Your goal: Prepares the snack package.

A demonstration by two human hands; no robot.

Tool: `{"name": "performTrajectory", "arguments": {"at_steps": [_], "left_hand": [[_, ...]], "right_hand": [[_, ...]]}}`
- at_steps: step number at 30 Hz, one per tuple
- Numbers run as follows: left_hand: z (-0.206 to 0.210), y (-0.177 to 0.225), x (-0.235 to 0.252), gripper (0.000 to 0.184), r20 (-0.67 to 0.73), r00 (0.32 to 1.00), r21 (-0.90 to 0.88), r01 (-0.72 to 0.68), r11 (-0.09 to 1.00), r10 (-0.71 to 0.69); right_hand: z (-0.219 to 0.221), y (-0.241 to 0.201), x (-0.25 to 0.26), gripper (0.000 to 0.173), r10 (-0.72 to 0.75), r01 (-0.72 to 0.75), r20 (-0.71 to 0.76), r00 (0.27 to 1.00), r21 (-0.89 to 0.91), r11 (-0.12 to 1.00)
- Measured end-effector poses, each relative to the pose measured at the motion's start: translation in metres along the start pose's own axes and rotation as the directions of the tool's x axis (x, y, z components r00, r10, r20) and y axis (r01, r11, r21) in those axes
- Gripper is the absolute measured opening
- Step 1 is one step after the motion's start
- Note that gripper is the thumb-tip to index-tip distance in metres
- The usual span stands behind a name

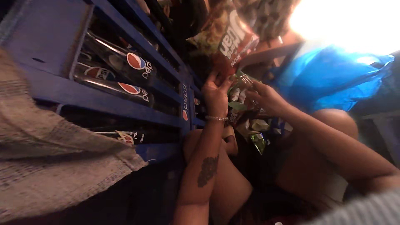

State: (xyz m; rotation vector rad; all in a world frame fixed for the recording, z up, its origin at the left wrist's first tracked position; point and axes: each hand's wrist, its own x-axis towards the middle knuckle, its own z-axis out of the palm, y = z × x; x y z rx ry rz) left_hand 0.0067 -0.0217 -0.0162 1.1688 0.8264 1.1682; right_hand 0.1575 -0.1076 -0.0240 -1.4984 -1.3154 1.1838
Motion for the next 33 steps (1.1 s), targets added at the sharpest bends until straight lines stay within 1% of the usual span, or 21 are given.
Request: {"name": "performTrajectory", "arguments": {"at_steps": [4, 7, 14, 22, 26, 31, 33], "left_hand": [[-0.002, -0.002, 0.000, 0.050, 0.045, 0.999, 0.034, -0.013, 0.999, 0.011], [-0.001, -0.003, -0.001, 0.052, 0.040, 0.999, 0.043, -0.002, 0.999, 0.000], [0.004, -0.001, -0.003, 0.056, 0.058, 0.998, 0.045, 0.007, 0.999, -0.009], [0.004, -0.003, -0.003, 0.057, 0.084, 0.996, 0.094, -0.021, 0.995, 0.013], [0.005, -0.002, -0.003, 0.058, 0.085, 0.996, 0.092, 0.002, 0.996, -0.010], [0.003, -0.004, -0.004, 0.060, 0.103, 0.995, 0.184, -0.035, 0.982, 0.016], [0.003, -0.005, -0.004, 0.062, 0.107, 0.994, 0.190, -0.026, 0.982, 0.006]], "right_hand": [[-0.005, 0.002, 0.003, 0.028, -0.045, 0.044, -0.019, 0.999, -0.045, 0.998], [-0.007, 0.002, 0.003, 0.026, -0.068, 0.066, -0.022, 0.997, -0.089, 0.994], [-0.010, 0.000, 0.003, 0.025, -0.038, 0.033, -0.024, 0.999, -0.204, 0.979], [-0.012, -0.002, 0.003, 0.028, -0.009, 0.005, -0.017, 1.000, -0.226, 0.974], [-0.015, -0.001, 0.003, 0.028, -0.011, 0.008, -0.012, 1.000, -0.255, 0.967], [-0.015, -0.003, 0.002, 0.026, -0.011, 0.005, -0.021, 1.000, -0.258, 0.966], [-0.015, -0.003, 0.002, 0.026, -0.009, 0.002, -0.022, 1.000, -0.278, 0.961]]}}
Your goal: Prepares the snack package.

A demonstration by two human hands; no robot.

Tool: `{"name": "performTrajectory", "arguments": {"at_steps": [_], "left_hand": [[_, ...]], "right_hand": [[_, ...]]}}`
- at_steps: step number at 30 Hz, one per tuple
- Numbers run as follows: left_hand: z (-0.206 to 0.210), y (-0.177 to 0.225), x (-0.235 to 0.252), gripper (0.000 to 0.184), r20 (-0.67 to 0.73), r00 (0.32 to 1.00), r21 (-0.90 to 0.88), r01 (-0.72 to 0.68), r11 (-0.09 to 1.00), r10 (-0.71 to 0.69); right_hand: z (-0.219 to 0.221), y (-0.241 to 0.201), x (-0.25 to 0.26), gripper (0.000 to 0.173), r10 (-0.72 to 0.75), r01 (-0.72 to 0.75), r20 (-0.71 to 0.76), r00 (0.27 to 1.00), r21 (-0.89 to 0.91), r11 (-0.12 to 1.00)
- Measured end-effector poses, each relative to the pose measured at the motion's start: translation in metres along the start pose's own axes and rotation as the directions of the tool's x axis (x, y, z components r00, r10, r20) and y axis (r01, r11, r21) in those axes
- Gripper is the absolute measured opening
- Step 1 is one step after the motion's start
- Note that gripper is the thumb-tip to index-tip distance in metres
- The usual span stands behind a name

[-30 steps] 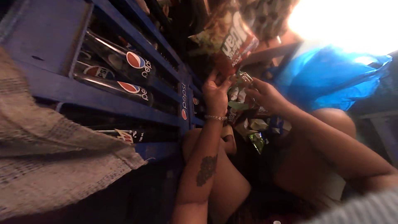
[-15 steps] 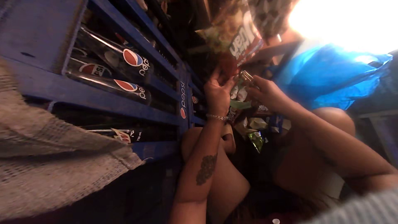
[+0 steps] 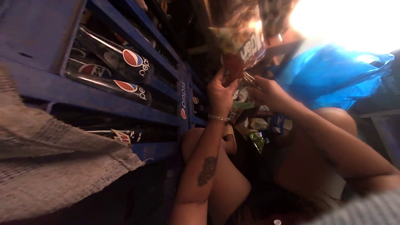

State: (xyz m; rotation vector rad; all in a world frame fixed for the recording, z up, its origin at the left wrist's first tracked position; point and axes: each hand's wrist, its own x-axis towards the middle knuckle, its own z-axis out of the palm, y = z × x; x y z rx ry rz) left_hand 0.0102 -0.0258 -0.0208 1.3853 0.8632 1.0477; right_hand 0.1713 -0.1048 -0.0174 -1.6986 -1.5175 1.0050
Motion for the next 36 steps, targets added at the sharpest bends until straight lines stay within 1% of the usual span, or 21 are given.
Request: {"name": "performTrajectory", "arguments": {"at_steps": [5, 11, 13, 15, 19, 23, 25, 27, 28, 30, 31, 32, 33, 34, 35, 36], "left_hand": [[0.002, 0.007, -0.001, 0.062, 0.000, 0.987, -0.146, 0.158, 0.977, -0.160], [0.004, 0.008, -0.002, 0.056, 0.019, 0.971, -0.297, 0.235, 0.926, -0.240], [0.004, 0.008, -0.002, 0.054, 0.018, 0.966, -0.312, 0.249, 0.917, -0.256], [0.005, 0.007, -0.001, 0.050, 0.010, 0.966, -0.309, 0.250, 0.918, -0.260], [0.004, 0.006, -0.001, 0.049, 0.003, 0.960, -0.299, 0.267, 0.916, -0.279], [0.006, 0.006, -0.002, 0.047, -0.013, 0.963, -0.283, 0.254, 0.925, -0.268], [0.004, 0.005, -0.001, 0.044, -0.049, 0.969, -0.277, 0.219, 0.935, -0.242], [-0.003, 0.005, 0.003, 0.042, -0.112, 0.975, -0.291, 0.154, 0.944, -0.194], [-0.007, 0.006, 0.005, 0.042, -0.141, 0.975, -0.304, 0.122, 0.945, -0.171], [-0.014, 0.008, 0.008, 0.040, -0.189, 0.970, -0.346, 0.080, 0.935, -0.152], [-0.015, 0.009, 0.008, 0.040, -0.200, 0.968, -0.367, 0.067, 0.928, -0.149], [-0.015, 0.010, 0.008, 0.040, -0.204, 0.968, -0.391, 0.058, 0.919, -0.148], [-0.014, 0.011, 0.008, 0.041, -0.195, 0.971, -0.412, 0.049, 0.910, -0.140], [-0.013, 0.010, 0.007, 0.043, -0.163, 0.979, -0.420, 0.041, 0.907, -0.120], [-0.011, 0.008, 0.006, 0.046, -0.113, 0.989, -0.416, 0.038, 0.909, -0.093], [-0.008, 0.005, 0.005, 0.051, -0.050, 0.996, -0.396, 0.042, 0.917, -0.068]], "right_hand": [[0.001, 0.001, 0.002, 0.025, -0.012, 0.012, 0.001, 1.000, 0.015, 1.000], [0.002, 0.000, 0.001, 0.023, -0.008, 0.008, -0.007, 1.000, 0.050, 0.999], [0.004, -0.001, 0.002, 0.022, -0.012, 0.012, -0.006, 1.000, 0.080, 0.997], [0.005, -0.001, 0.002, 0.023, -0.019, 0.019, -0.007, 1.000, 0.093, 0.995], [0.008, 0.001, 0.003, 0.025, -0.024, 0.025, -0.046, 0.999, 0.027, 0.999], [0.010, 0.011, 0.005, 0.024, -0.087, 0.087, -0.100, 0.991, -0.007, 0.996], [0.006, 0.013, 0.006, 0.023, -0.123, 0.115, -0.097, 0.988, -0.081, 0.990], [-0.003, 0.010, 0.005, 0.022, -0.131, 0.115, -0.094, 0.987, -0.158, 0.981], [-0.007, 0.009, 0.004, 0.023, -0.137, 0.115, -0.134, 0.981, -0.160, 0.980], [-0.014, 0.010, 0.003, 0.026, -0.195, 0.180, -0.305, 0.932, -0.077, 0.981], [-0.018, 0.012, 0.004, 0.026, -0.201, 0.228, -0.403, 0.893, 0.018, 0.974], [-0.021, 0.012, 0.006, 0.025, -0.169, 0.275, -0.483, 0.859, 0.157, 0.949], [-0.023, 0.012, 0.009, 0.025, -0.099, 0.310, -0.538, 0.837, 0.318, 0.896], [-0.024, 0.011, 0.010, 0.026, -0.003, 0.312, -0.543, 0.839, 0.477, 0.822], [-0.025, 0.012, 0.011, 0.030, 0.085, 0.290, -0.506, 0.859, 0.616, 0.733], [-0.026, 0.013, 0.011, 0.034, 0.146, 0.264, -0.455, 0.878, 0.716, 0.647]]}}
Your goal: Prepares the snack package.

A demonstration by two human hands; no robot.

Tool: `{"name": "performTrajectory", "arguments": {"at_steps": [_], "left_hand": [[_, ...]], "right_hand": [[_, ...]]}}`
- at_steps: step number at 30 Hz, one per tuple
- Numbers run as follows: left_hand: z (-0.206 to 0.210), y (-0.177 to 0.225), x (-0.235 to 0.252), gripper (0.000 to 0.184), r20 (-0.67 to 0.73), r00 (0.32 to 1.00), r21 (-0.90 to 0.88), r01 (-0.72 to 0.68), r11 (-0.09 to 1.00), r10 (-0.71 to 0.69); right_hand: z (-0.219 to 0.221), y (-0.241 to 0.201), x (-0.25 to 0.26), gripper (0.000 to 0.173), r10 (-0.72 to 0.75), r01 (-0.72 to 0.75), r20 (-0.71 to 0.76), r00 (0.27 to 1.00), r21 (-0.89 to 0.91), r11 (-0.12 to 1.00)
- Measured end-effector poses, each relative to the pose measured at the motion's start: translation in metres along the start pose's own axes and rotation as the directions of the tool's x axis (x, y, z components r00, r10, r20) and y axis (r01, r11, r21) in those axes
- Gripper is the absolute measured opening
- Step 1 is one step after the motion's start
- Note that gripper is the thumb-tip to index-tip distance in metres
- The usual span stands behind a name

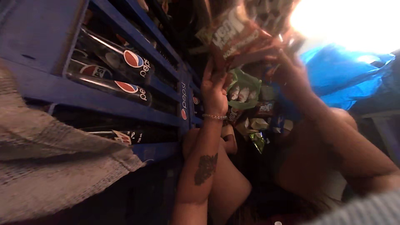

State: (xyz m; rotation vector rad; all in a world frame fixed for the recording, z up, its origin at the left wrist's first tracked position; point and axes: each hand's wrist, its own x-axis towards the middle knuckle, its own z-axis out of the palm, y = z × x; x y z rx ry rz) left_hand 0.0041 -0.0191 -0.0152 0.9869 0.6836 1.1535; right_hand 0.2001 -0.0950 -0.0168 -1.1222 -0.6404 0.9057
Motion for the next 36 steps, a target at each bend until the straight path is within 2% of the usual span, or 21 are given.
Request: {"name": "performTrajectory", "arguments": {"at_steps": [2, 5, 9, 11, 12, 13, 15, 17, 20, 24, 27, 31, 33, 36], "left_hand": [[0.005, -0.005, -0.003, 0.064, 0.110, 0.994, 0.108, 0.006, 0.994, -0.018], [0.010, -0.008, -0.008, 0.078, 0.224, 0.972, 0.277, 0.009, 0.961, -0.074], [0.011, -0.005, -0.012, 0.092, 0.274, 0.914, 0.297, 0.214, 0.930, -0.298], [0.015, -0.005, -0.016, 0.079, 0.252, 0.896, 0.223, 0.314, 0.923, -0.366], [0.017, -0.007, -0.016, 0.064, 0.222, 0.899, 0.177, 0.342, 0.923, -0.376], [0.019, -0.010, -0.017, 0.052, 0.193, 0.906, 0.137, 0.355, 0.925, -0.377], [0.020, -0.016, -0.018, 0.042, 0.134, 0.931, 0.077, 0.332, 0.940, -0.339], [0.021, -0.021, -0.018, 0.040, 0.051, 0.967, 0.032, 0.247, 0.968, -0.249], [0.024, -0.025, -0.015, 0.037, -0.071, 0.989, -0.032, 0.131, 0.991, -0.133], [0.022, -0.031, -0.015, 0.036, -0.045, 0.998, -0.084, 0.047, 0.995, -0.051], [0.022, -0.035, -0.016, 0.029, 0.025, 0.998, -0.135, 0.055, 0.989, -0.052], [0.020, -0.033, -0.014, 0.037, 0.054, 0.993, -0.097, 0.112, 0.989, -0.108], [0.021, -0.029, -0.014, 0.038, 0.005, 0.988, -0.027, 0.152, 0.988, -0.152], [0.021, -0.021, -0.014, 0.035, -0.109, 0.973, 0.062, 0.209, 0.976, -0.202]], "right_hand": [[0.001, 0.002, 0.001, 0.037, 0.069, -0.067, -0.014, 0.998, 0.118, 0.991], [0.001, 0.005, 0.005, 0.036, 0.030, -0.015, -0.070, 0.997, 0.211, 0.977], [0.002, -0.001, 0.003, 0.029, 0.015, 0.012, -0.135, 0.991, 0.193, 0.981], [0.005, -0.002, -0.002, 0.030, -0.007, 0.017, -0.084, 0.996, 0.126, 0.992], [0.008, -0.001, -0.004, 0.029, -0.022, 0.026, -0.061, 0.998, 0.072, 0.997], [0.009, 0.000, -0.006, 0.029, -0.037, 0.037, -0.027, 0.999, 0.016, 0.999], [0.011, 0.004, -0.009, 0.031, -0.069, 0.069, 0.000, 0.998, -0.046, 0.997], [0.015, 0.009, -0.011, 0.036, -0.095, 0.096, 0.004, 0.995, -0.053, 0.994], [0.023, 0.014, -0.018, 0.055, -0.088, 0.093, 0.059, 0.994, -0.090, 0.992], [0.034, 0.023, -0.024, 0.068, -0.047, 0.082, 0.185, 0.982, -0.191, 0.978], [0.037, 0.031, -0.025, 0.062, -0.081, 0.123, 0.205, 0.975, -0.201, 0.972], [0.038, 0.030, -0.023, 0.051, -0.131, 0.168, 0.170, 0.977, -0.225, 0.960], [0.039, 0.029, -0.023, 0.050, -0.134, 0.163, 0.150, 0.980, -0.206, 0.965], [0.040, 0.029, -0.024, 0.045, -0.031, 0.048, 0.123, 0.992, -0.138, 0.989]]}}
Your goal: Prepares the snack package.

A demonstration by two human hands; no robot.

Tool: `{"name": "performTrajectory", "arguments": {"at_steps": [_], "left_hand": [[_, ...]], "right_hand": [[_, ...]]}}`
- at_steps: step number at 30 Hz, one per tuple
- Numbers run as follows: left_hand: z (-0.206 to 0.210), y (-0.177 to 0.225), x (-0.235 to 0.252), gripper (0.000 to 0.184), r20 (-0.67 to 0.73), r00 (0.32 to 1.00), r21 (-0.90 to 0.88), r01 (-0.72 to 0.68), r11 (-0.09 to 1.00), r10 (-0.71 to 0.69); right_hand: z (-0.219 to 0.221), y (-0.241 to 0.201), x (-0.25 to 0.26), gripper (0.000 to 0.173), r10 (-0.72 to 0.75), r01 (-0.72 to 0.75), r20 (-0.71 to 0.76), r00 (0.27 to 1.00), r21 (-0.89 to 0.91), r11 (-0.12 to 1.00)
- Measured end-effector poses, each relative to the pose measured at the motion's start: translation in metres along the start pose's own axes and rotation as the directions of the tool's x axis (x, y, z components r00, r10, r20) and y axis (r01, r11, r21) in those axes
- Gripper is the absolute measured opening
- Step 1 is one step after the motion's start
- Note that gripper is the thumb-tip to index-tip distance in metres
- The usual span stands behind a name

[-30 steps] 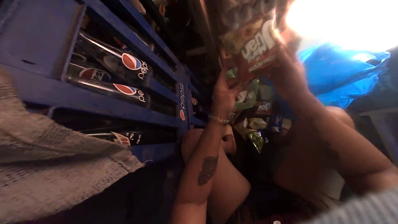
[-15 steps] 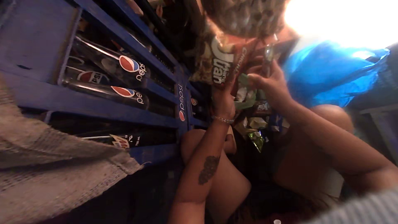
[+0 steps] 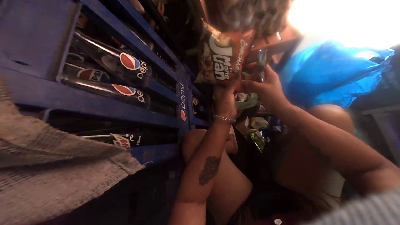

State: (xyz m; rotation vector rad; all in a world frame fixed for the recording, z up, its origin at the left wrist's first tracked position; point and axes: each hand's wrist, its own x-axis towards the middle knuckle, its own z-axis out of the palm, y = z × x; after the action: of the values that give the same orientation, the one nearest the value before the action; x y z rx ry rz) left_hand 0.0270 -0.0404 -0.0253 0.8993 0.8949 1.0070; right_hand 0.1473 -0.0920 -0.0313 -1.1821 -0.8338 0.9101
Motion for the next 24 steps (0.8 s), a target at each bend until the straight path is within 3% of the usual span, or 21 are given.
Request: {"name": "performTrajectory", "arguments": {"at_steps": [4, 10, 15, 19, 24], "left_hand": [[0.000, 0.007, -0.001, 0.036, -0.032, 0.999, 0.049, -0.009, 0.999, 0.011], [-0.001, 0.006, 0.001, 0.038, -0.044, 0.998, 0.076, -0.051, 0.996, 0.054], [0.000, 0.001, -0.001, 0.045, -0.023, 0.997, 0.143, -0.068, 0.987, 0.072], [-0.002, 0.007, -0.001, 0.046, 0.015, 0.999, 0.126, 0.048, 0.991, -0.050], [-0.003, 0.008, 0.000, 0.049, 0.077, 0.993, 0.102, 0.083, 0.991, -0.091]], "right_hand": [[-0.003, 0.001, 0.003, 0.040, 0.112, -0.115, 0.047, 0.993, 0.075, 0.991], [-0.006, -0.003, 0.004, 0.033, 0.011, -0.018, 0.061, 0.998, 0.111, 0.994], [-0.008, -0.010, 0.007, 0.051, -0.046, 0.047, -0.032, 0.998, 0.038, 0.998], [-0.012, -0.013, 0.009, 0.047, -0.038, 0.041, -0.061, 0.997, 0.040, 0.998], [-0.016, -0.015, 0.010, 0.047, -0.041, 0.045, -0.057, 0.998, 0.080, 0.996]]}}
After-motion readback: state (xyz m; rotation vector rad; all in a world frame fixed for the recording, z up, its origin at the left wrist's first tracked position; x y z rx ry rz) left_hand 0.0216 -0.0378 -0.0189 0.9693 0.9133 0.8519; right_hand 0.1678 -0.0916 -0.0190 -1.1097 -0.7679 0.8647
